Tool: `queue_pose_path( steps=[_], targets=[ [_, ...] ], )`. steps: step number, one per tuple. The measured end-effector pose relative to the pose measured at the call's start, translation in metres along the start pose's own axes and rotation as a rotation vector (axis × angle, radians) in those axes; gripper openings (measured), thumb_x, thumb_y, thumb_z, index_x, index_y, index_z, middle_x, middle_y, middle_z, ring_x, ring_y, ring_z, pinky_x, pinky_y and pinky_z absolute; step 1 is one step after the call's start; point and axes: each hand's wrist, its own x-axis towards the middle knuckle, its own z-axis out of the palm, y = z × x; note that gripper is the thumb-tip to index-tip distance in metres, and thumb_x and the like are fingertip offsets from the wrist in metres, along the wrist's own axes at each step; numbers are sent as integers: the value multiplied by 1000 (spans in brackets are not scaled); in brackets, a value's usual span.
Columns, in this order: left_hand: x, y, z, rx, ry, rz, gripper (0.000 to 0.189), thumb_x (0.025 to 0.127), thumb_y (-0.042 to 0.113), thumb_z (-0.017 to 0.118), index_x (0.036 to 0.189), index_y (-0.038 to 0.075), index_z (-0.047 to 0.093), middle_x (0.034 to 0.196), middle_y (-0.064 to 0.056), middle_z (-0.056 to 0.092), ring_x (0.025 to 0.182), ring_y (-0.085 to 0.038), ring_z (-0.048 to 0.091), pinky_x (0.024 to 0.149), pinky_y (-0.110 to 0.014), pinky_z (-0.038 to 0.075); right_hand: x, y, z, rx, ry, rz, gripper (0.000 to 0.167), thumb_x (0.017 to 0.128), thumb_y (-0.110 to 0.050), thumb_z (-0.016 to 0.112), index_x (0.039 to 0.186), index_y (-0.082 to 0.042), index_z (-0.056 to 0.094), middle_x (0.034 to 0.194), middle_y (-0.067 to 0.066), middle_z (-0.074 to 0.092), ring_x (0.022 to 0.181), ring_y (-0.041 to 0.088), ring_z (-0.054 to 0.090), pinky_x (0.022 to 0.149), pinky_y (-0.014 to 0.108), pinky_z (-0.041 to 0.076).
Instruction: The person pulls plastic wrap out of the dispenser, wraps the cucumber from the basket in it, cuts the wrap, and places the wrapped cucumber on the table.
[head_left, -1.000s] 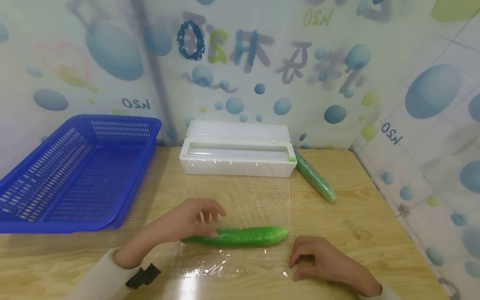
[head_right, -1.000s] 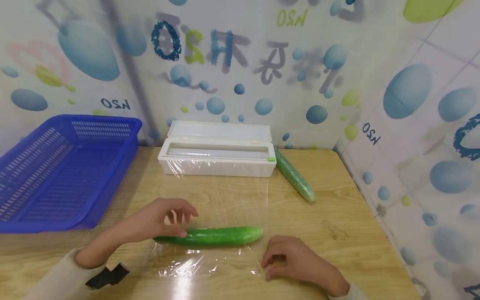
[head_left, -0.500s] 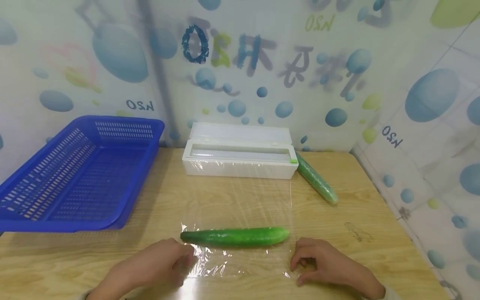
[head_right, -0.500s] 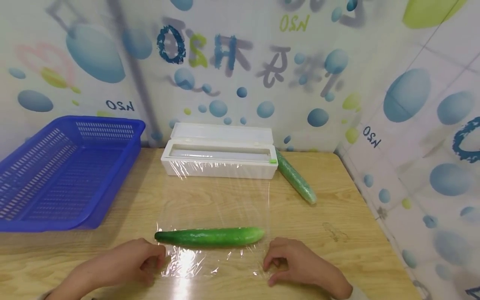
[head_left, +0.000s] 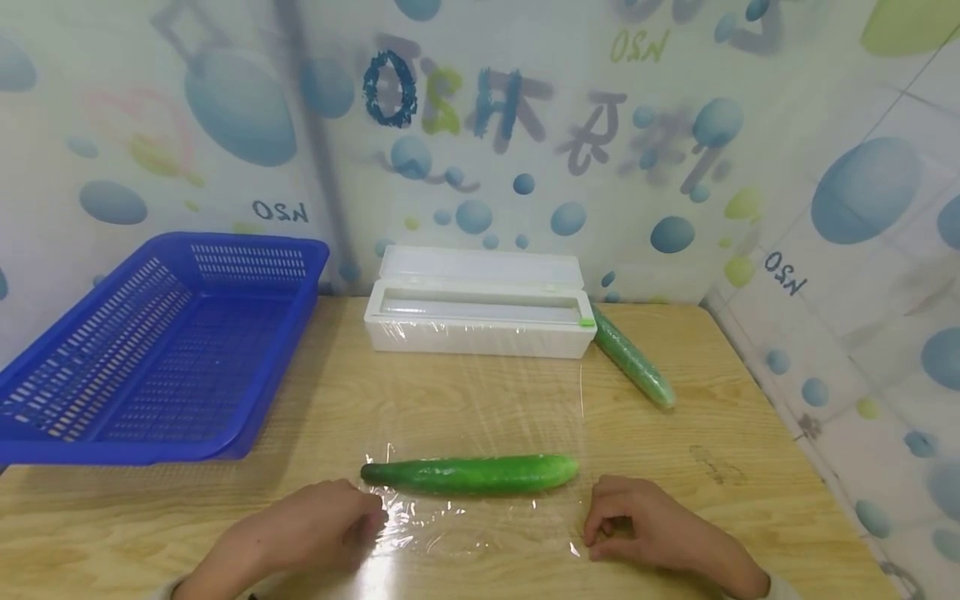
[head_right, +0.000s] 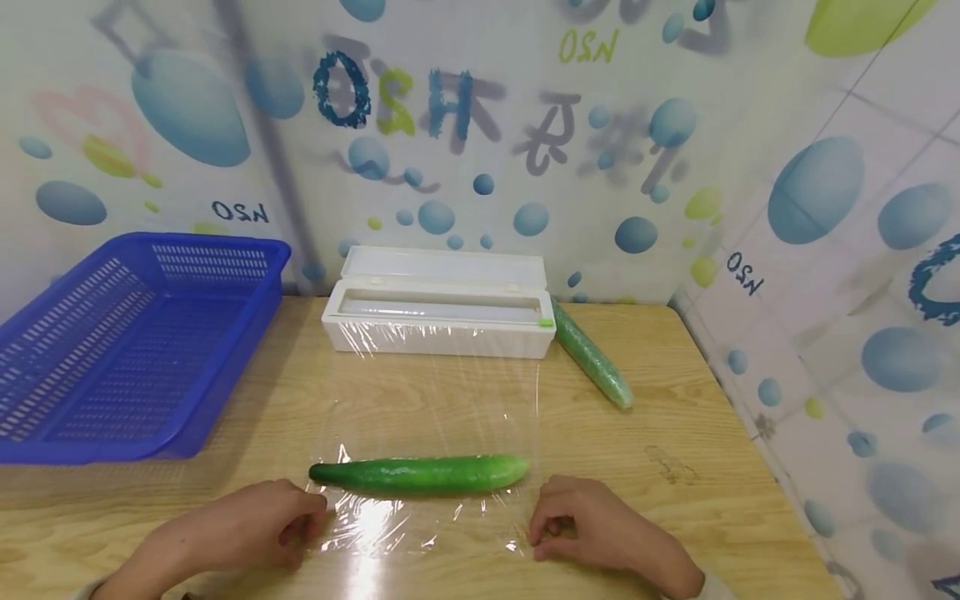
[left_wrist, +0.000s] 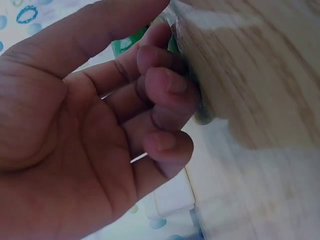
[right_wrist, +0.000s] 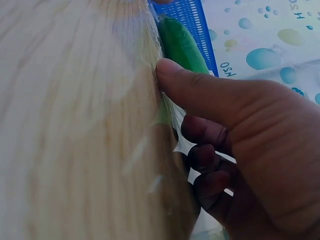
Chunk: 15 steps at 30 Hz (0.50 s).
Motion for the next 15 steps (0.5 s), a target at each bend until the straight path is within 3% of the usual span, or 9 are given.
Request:
queue_pose_path(
  steps=[7,15],
  targets=[
    [-2,-2,-1,5,-10,2,31,67,-4,64,64,25,55,64,22,45,59,5,39,52,-17,38,0,-5,-3,7,-37,77,21,74,-33,80,90,-32,65,79,-15,51,75,-2,49,66,12,41],
    [-1,4,-10,-31,24,-20,26,74,0,67,70,24,58,66,20,46,60,3,43,53,-18,40,1,-1,0,-32,-10,-15,15,79,-24,78,88,-28,66,78,-14,50,73,-2,46,63,9,39]
  ],
)
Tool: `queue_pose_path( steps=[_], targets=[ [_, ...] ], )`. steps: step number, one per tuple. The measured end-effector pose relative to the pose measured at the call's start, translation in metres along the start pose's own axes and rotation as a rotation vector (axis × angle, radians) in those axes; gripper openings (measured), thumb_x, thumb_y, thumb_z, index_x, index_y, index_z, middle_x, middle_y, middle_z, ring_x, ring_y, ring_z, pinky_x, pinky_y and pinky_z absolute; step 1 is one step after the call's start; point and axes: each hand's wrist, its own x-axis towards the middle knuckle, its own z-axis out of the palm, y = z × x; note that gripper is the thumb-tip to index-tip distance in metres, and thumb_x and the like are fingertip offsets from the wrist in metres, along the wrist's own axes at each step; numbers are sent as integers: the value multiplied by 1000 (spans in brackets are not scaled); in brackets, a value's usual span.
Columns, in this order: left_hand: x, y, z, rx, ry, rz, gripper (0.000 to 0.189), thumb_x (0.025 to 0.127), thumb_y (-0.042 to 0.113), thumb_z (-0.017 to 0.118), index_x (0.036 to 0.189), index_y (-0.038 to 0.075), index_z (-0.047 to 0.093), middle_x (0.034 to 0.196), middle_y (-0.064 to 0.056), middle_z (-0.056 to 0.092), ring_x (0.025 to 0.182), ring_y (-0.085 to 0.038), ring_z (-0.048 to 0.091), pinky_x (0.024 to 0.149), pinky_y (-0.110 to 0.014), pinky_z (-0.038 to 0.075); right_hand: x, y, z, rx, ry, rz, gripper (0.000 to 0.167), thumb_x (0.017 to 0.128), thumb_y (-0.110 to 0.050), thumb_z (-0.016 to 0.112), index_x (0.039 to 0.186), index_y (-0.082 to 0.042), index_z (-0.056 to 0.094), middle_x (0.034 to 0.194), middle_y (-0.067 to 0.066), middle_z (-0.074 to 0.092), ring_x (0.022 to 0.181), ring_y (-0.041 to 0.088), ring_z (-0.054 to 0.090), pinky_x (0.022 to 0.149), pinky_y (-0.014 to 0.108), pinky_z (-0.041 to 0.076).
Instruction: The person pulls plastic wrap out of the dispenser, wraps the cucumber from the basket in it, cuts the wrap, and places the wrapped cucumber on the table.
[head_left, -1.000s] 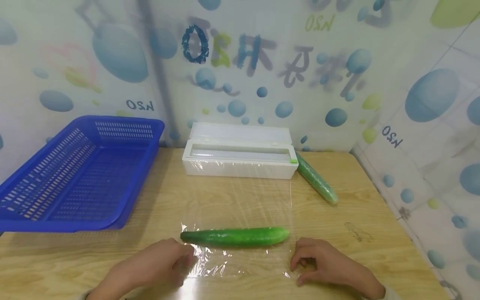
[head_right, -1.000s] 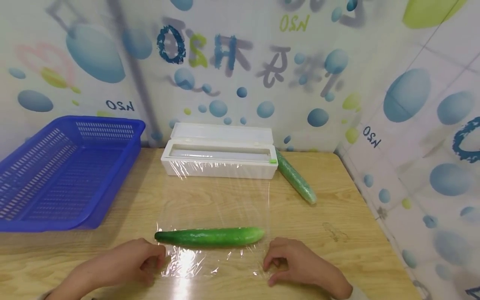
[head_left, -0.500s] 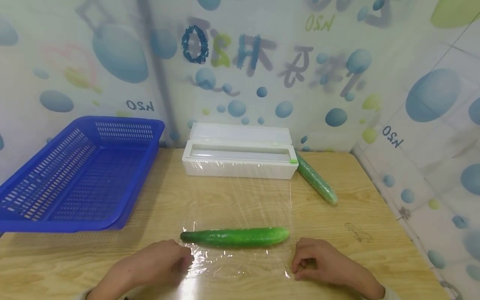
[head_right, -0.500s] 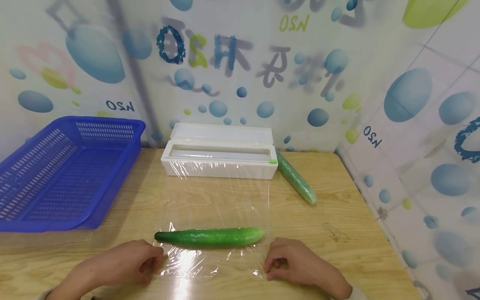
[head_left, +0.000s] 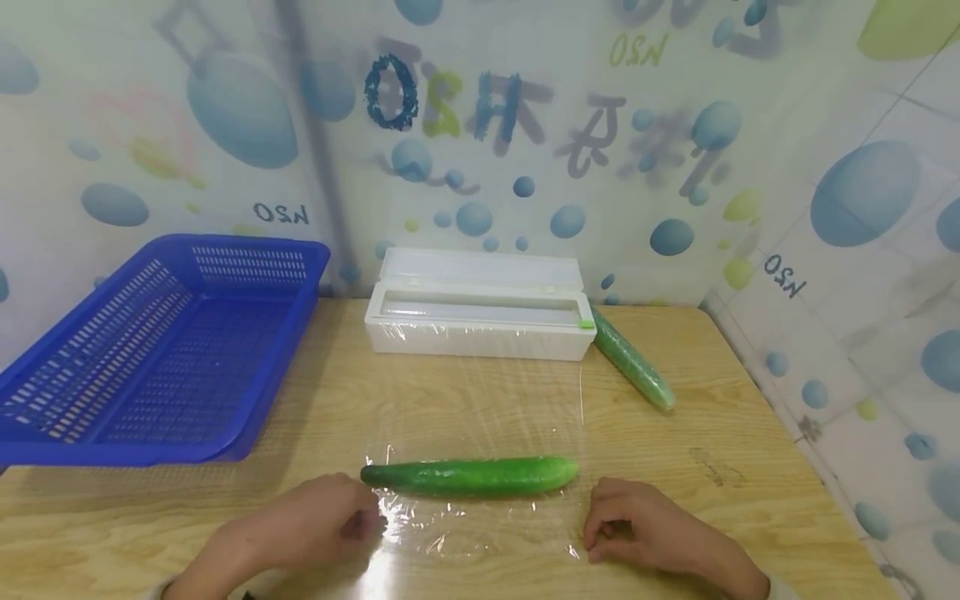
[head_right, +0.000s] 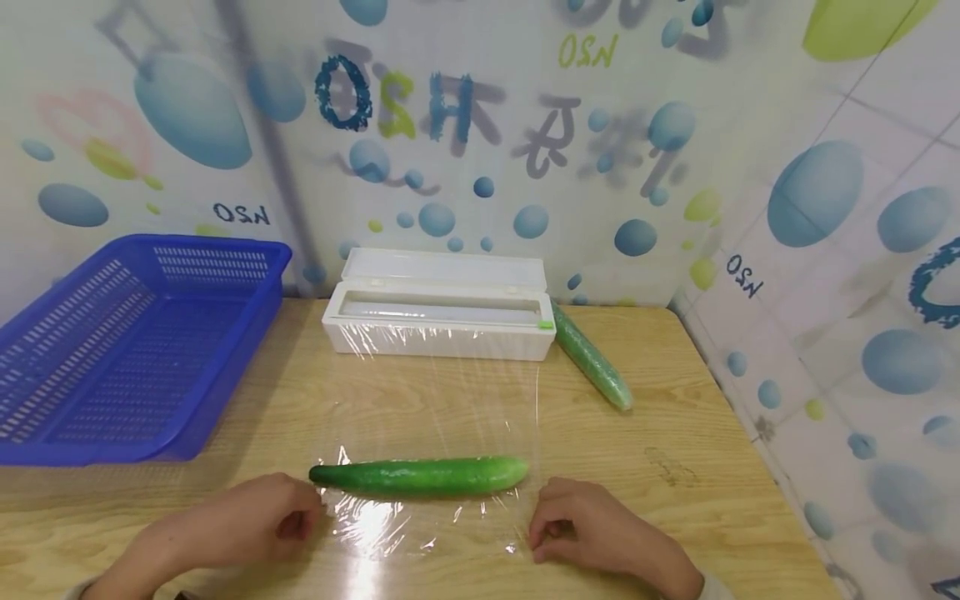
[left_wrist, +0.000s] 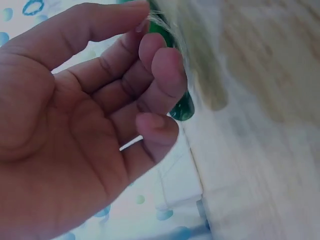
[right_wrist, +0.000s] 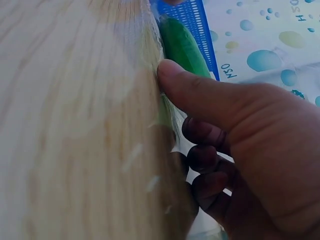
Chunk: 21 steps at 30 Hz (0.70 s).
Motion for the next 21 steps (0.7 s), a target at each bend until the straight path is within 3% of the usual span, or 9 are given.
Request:
queue_pose_path(
  steps=[11,16,21],
  targets=[
    [-1,-7,-15,-89,122,62,26,76,-4,69,78,19,58,71,18,49,63,2,45,54,-19,44,4,-10,-4,79,-30,132,13,88,-18,69,93,-29,64,92,-18,51,84,-1,50,72,17,45],
    [-1,-12,-17,-145,181,107,29,75,-7,68,80,19,57,73,17,52,66,1,49,56,-20,47,4,-9,-4,122,-23,132,15,91,-13,65,95,-27,61,93,-16,52,84,1,52,73,21,47],
    [2,-18,-18,-172,235,78,29,79,-5,68,80,20,57,76,12,58,71,-1,54,62,-23,49,5,-9,-4,170,-32,185,13,95,-11,59,98,-24,57,91,-15,54,82,2,52,71,22,48]
  ],
)
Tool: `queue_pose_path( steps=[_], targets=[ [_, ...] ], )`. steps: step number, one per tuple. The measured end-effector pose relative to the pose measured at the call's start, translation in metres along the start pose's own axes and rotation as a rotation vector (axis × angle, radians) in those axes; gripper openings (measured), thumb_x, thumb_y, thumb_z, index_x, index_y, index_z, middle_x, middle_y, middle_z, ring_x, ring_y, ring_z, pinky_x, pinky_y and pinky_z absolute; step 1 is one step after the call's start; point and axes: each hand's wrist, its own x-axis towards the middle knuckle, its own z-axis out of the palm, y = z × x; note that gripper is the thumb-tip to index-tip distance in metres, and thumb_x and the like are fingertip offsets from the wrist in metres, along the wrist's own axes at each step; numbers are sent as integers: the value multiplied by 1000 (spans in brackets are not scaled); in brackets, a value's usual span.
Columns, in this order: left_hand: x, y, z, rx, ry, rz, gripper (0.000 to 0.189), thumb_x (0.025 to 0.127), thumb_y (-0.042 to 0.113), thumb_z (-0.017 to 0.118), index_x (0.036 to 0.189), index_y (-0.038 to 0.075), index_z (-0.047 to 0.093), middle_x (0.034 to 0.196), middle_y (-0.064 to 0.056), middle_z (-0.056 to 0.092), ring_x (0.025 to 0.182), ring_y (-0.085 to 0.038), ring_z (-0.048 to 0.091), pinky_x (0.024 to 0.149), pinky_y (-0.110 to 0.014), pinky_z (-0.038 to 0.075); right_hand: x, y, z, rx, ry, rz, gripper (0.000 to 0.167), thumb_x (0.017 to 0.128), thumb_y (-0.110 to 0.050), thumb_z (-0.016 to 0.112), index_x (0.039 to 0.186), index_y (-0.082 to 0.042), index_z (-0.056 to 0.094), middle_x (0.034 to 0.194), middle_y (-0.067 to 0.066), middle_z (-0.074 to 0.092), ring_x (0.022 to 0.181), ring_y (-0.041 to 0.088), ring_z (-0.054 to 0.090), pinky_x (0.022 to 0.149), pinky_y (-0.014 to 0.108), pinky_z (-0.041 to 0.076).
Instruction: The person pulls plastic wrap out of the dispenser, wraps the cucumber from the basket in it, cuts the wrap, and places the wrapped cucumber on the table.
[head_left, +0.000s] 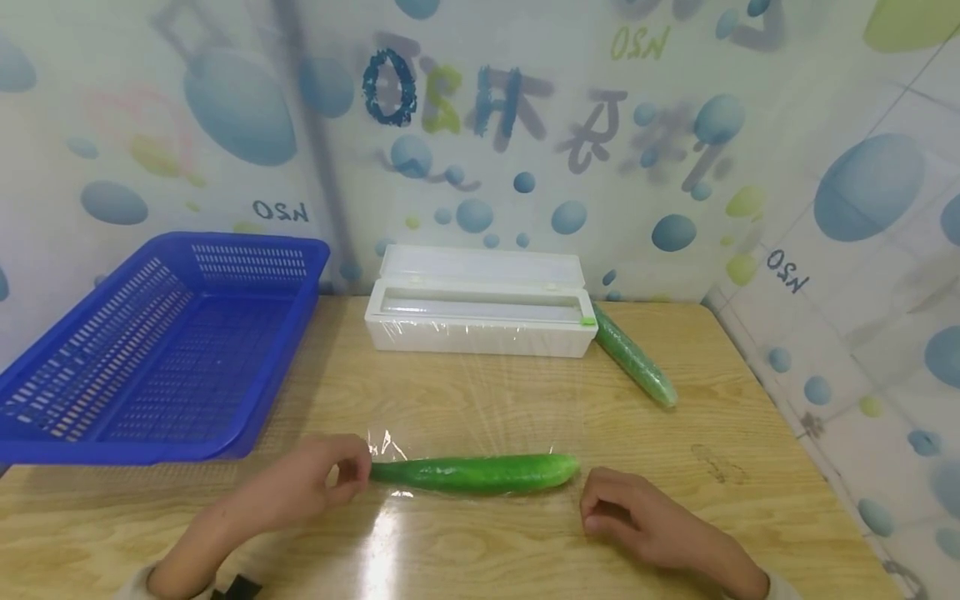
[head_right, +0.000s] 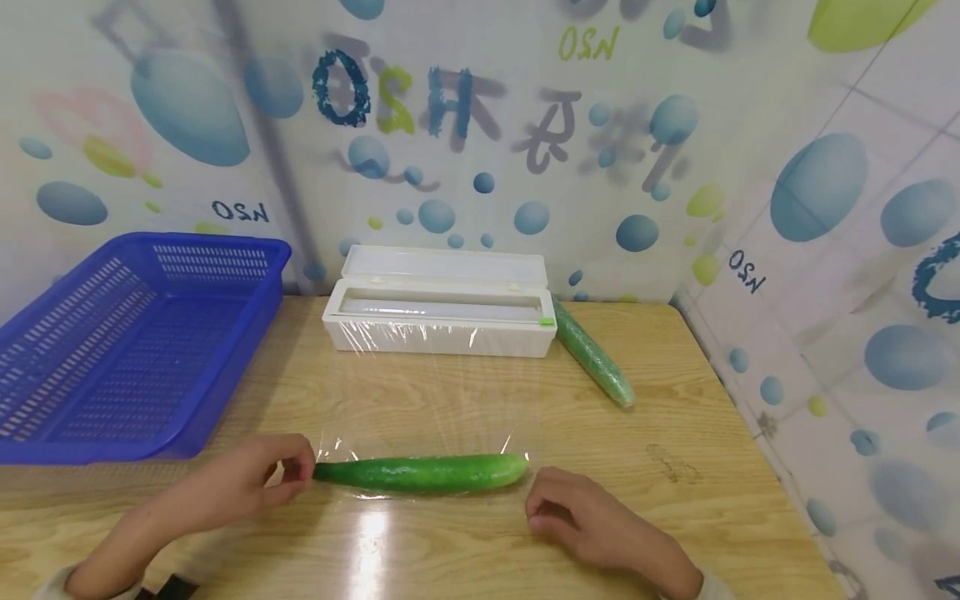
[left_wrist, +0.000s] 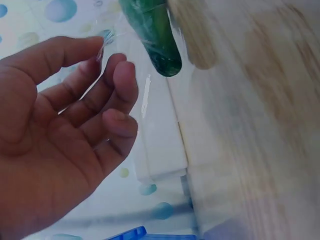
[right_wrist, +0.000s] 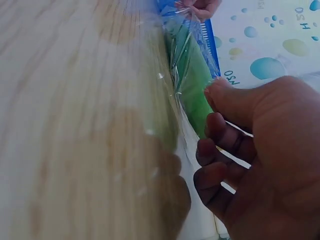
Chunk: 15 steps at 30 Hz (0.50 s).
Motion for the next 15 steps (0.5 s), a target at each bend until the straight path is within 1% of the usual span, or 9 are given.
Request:
queue_pose_path(
  steps=[1,4,7,9,12,15],
  targets=[
    [0,-1,0,-1,13,-10,28,79,-5,68,80,21,56,76,12,57,71,-1,54,61,-23,49,0,0,0,6,2,16,13,95,-12,58,99,-24,56,91,-15,54,81,2,52,71,22,48],
    [1,-3,-1,-10,47,-28,28,80,-4,69,80,21,57,76,13,57,71,-2,54,57,-23,47,0,0,1,12,20,23,12,96,-11,56,100,-23,54,90,-13,53,79,3,51,68,22,47],
    [2,-4,-1,-16,69,-44,26,82,-2,69,80,21,57,75,14,57,70,-3,53,53,-22,44,1,0,2,30,43,43,12,97,-11,54,100,-22,53,87,-12,52,77,3,51,66,22,47],
    [4,-4,-1,-12,79,-68,26,82,-1,69,79,23,57,74,14,57,69,-3,53,52,-22,44,2,1,3,28,65,56,11,98,-10,53,100,-21,53,84,-12,51,74,3,50,64,22,47],
    [5,-4,0,-3,89,-99,25,84,1,68,79,23,57,73,15,56,68,-3,52,52,-22,43,2,1,4,11,106,86,13,98,-8,52,99,-21,52,81,-12,51,72,1,48,61,20,46],
    [6,-6,2,9,102,-119,24,84,2,68,79,22,56,72,15,55,67,-3,51,52,-22,44,3,1,5,-16,139,85,14,97,-5,52,99,-20,52,85,-10,54,73,2,49,61,20,46]
  ],
)
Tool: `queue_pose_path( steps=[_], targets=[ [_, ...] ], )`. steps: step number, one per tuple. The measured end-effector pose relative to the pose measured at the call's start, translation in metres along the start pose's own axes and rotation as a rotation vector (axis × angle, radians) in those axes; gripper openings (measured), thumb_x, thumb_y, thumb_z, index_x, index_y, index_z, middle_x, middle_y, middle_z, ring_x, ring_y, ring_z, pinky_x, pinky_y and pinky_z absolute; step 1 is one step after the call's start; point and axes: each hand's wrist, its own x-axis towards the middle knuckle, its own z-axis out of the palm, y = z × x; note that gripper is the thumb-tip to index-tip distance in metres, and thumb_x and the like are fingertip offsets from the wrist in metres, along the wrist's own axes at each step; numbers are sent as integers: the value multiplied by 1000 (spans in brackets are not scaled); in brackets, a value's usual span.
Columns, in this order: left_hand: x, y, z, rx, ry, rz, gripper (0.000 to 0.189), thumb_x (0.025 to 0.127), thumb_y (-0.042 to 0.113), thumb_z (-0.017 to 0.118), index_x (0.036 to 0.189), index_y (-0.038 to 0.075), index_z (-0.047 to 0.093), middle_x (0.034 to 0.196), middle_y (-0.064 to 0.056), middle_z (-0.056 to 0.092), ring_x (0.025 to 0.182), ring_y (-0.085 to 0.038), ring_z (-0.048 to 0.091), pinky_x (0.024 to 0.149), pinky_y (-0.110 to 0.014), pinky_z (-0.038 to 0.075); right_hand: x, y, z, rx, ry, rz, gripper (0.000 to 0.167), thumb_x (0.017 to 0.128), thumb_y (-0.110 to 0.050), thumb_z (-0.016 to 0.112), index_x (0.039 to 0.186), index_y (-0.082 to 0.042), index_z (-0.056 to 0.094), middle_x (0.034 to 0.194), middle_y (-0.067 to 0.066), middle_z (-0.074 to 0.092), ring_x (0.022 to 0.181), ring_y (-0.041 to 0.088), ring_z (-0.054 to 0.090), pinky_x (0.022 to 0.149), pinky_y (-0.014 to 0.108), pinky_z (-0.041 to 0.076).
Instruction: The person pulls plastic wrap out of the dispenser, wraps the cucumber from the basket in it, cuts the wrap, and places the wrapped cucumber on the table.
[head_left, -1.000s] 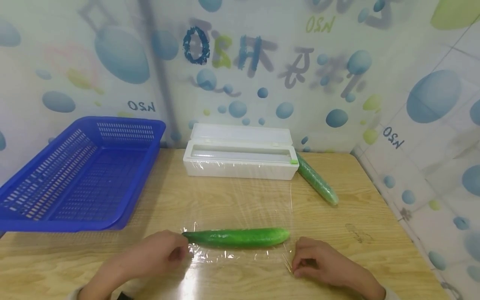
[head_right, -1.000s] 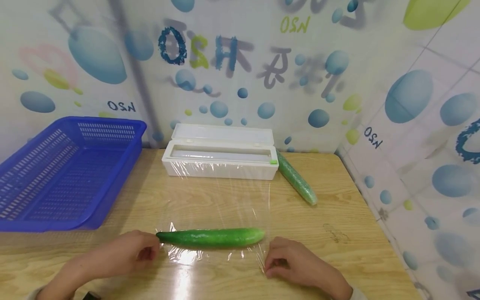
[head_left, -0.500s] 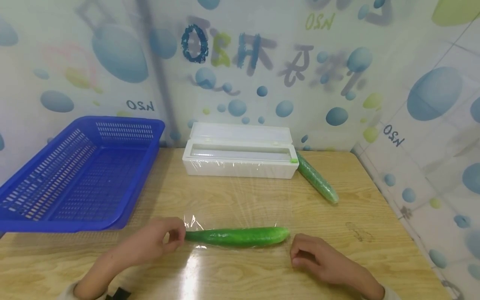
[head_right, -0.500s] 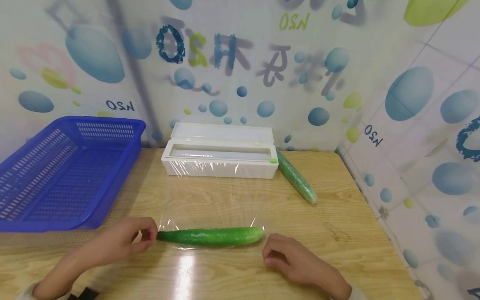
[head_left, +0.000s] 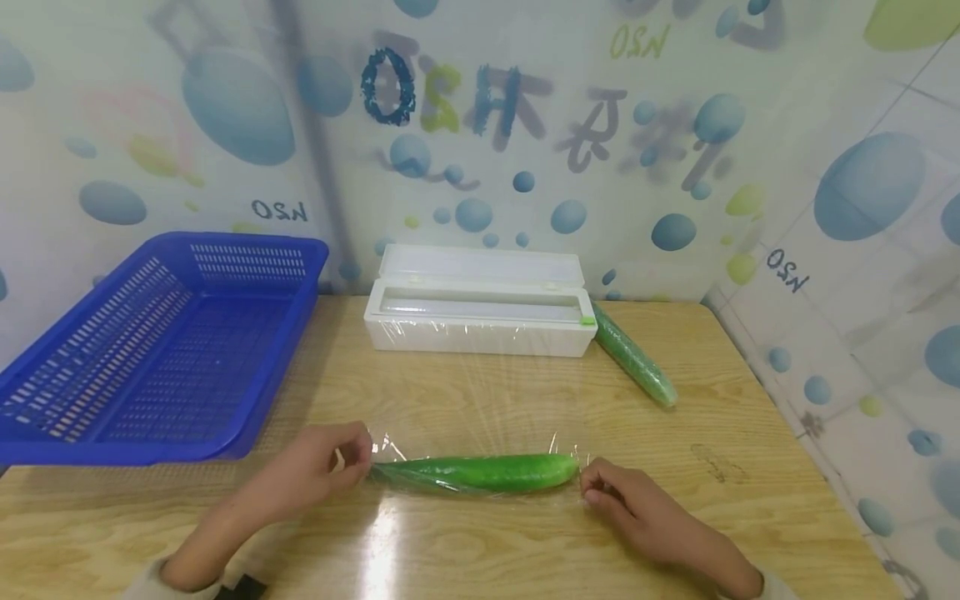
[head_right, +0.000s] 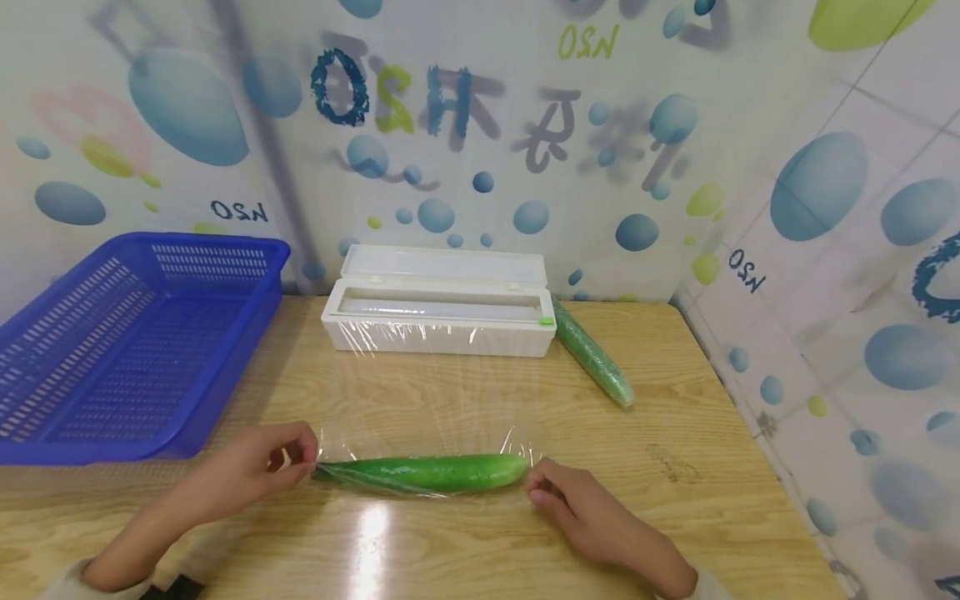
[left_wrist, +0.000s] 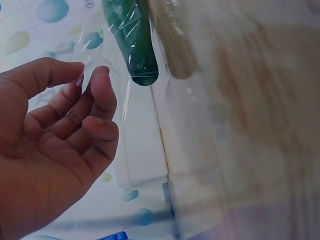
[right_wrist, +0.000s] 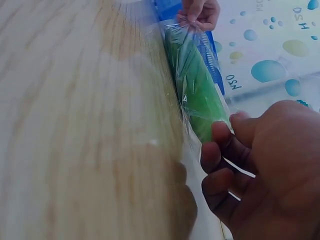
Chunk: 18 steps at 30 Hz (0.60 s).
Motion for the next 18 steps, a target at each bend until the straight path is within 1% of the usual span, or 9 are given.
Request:
queue_pose_path(
  steps=[2,4,9,13,16,18],
  targets=[
    [1,0,1,8,8,-7,23,84,3,68,80,22,56,71,14,55,65,-3,51,52,-22,43,0,0,0,-7,11,-6,15,97,-4,53,100,-19,53,89,-8,57,76,3,51,64,21,46],
    [1,-1,2,13,16,-12,23,84,2,68,81,21,56,71,14,55,64,-2,50,51,-22,44,1,-1,-1,-7,15,-3,15,96,-5,54,104,-18,53,90,-8,59,76,3,52,64,21,47],
    [4,-3,2,0,26,-3,19,83,0,69,86,16,59,73,12,59,65,-2,52,53,-23,45,5,-1,-6,-40,36,-27,20,95,-2,56,111,-14,55,83,-9,59,67,0,50,55,20,46],
    [7,-5,0,-15,21,3,13,84,-1,68,92,9,66,77,9,64,67,-3,54,55,-24,46,10,-2,-11,-71,48,-31,21,94,-2,57,109,-16,58,81,-8,59,62,-2,46,50,19,44],
    [8,-5,-1,-18,15,0,14,85,0,67,96,7,70,80,8,66,67,-2,55,56,-24,46,14,-2,-15,-105,84,-25,22,93,-1,58,106,-18,60,79,-9,59,60,-2,44,48,19,42],
    [10,-5,-2,-9,14,11,13,85,2,68,98,5,71,81,7,66,67,-2,55,56,-23,47,17,-1,-17,-132,112,-27,23,92,1,60,105,-18,61,78,-9,59,59,-2,43,48,18,41]
  ],
)
